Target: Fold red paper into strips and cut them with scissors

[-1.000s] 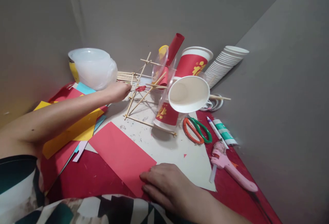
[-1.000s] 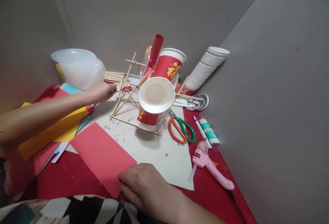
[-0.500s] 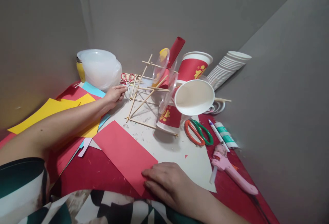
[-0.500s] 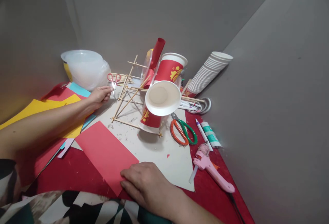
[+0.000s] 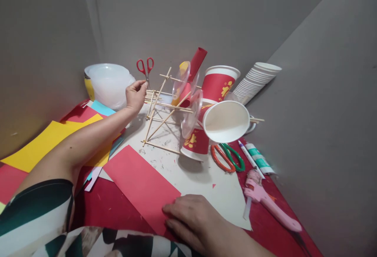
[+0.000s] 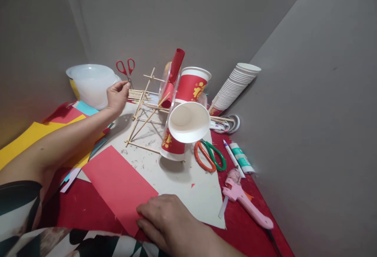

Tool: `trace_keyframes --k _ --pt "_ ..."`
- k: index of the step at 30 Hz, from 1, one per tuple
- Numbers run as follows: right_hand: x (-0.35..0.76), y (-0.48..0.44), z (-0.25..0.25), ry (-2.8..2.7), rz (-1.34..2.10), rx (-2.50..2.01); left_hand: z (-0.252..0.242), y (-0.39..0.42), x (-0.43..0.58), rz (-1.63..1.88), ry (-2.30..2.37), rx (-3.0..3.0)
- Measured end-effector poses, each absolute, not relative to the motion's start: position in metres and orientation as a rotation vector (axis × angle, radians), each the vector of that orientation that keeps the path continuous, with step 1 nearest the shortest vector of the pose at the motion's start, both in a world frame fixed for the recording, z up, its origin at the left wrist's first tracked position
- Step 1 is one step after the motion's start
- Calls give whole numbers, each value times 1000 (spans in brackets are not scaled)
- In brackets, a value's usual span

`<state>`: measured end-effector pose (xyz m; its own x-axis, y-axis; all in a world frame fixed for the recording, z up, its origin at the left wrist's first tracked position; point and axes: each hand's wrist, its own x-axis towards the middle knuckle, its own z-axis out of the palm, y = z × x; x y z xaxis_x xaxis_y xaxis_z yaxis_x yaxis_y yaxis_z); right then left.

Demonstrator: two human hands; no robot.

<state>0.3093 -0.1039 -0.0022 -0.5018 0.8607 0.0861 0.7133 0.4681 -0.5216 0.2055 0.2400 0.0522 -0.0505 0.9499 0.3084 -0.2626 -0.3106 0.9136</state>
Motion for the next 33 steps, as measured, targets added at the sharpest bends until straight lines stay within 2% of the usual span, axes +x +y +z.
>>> trace_keyframes --k 4,12,20,28,33 --pt "309 -104 -2 -2395 611 -1329 73 244 206 1579 789 1221" --pt "310 -103 -3 -2384 605 -1308 101 242 192 1249 740 1123" --pt "309 -103 -3 -2379 579 -1329 122 242 177 1086 665 1011" --pt "306 -101 -5 -2410 531 -1355 92 219 145 986 517 1302" --pt "303 -104 22 -2424 291 -1271 63 207 122 833 423 1557"
